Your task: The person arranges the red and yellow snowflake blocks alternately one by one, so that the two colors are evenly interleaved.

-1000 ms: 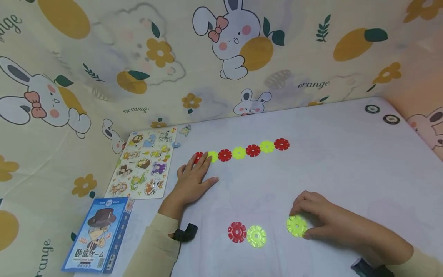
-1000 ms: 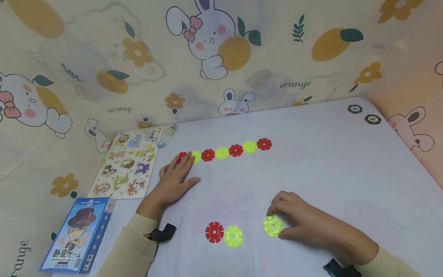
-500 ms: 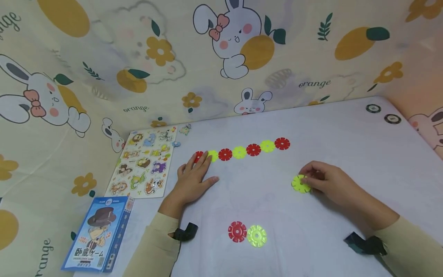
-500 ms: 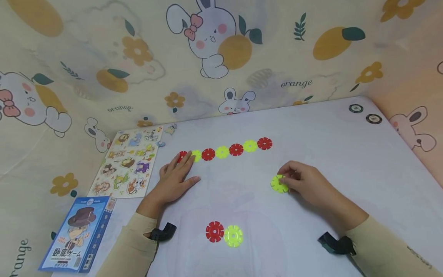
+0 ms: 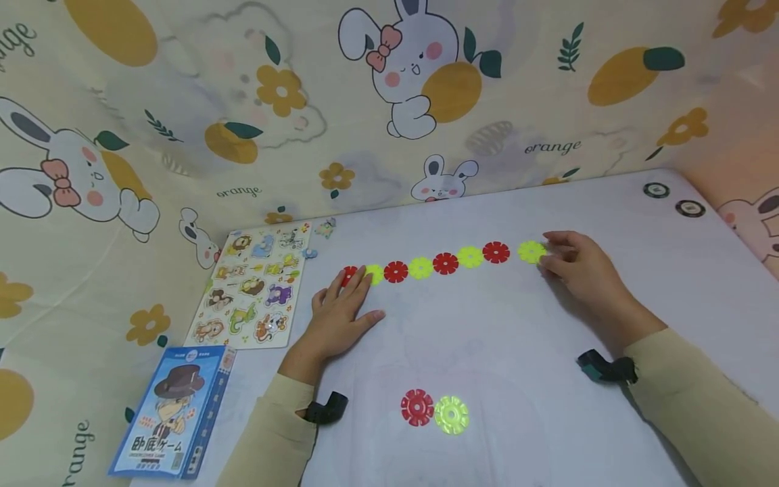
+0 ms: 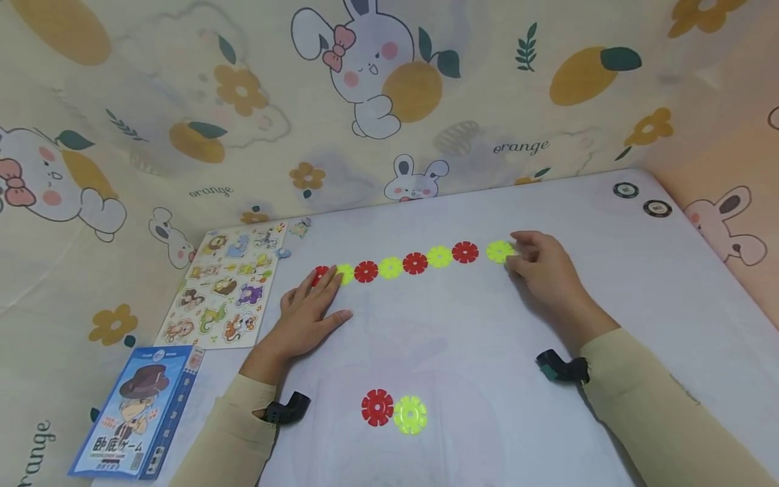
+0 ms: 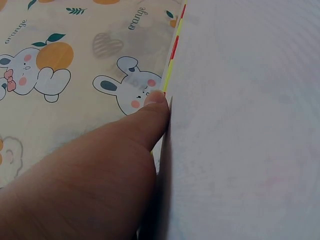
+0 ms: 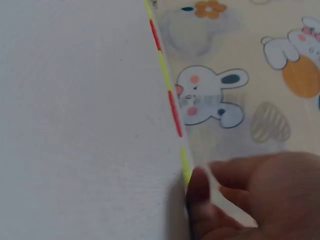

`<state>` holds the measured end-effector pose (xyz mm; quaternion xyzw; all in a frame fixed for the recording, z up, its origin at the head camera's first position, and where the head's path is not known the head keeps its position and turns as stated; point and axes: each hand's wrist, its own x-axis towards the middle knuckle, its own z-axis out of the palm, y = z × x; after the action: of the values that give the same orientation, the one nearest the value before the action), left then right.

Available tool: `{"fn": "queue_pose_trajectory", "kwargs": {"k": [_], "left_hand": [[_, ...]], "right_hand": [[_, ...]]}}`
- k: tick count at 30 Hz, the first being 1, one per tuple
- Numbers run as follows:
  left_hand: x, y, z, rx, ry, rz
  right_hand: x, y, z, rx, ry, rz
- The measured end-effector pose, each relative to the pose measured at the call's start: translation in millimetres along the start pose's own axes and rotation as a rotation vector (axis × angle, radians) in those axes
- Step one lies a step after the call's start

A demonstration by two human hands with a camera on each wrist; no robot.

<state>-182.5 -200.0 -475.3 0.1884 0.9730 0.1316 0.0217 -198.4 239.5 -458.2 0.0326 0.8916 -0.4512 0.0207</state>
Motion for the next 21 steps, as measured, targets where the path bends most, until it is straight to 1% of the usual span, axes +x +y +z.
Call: {"fn": "queue_pose_trajectory", "kwargs": {"k": [2, 5, 7, 8, 11, 21], "left_hand": [[0.2, -1.0, 0.6, -0.003, -0.002, 0.002], [0.5, -2.0, 1.0, -0.004, -0.007, 0.004], [0.9, -2.1, 0.9, 0.000, -0.010, 0.003], [0.8, -1.8, 0.6, 0.003, -0.010, 0.002], [0.4, -0.5, -0.1, 0.008, -0.014, -0.006], [0.1, 1.2, -0.6, 0.008, -0.011, -0.005]], "right_hand": [[-5.0, -2.6, 2.5, -0.124, -0.029, -0.077], [-11.5, -5.7, 7.9, -0.348, -0.091, -0.198], [-14.2, -8.5, 10.8, -0.461, -0.121, -0.241], [-15.0, -9.5, 11.8, -0.497, -0.127, -0.253], [-16.0, -11.8, 13.9, -0.540, -0.116, -0.270], [-15.0, -12.9, 18.8, -0.554, -0.088, -0.296]]}}
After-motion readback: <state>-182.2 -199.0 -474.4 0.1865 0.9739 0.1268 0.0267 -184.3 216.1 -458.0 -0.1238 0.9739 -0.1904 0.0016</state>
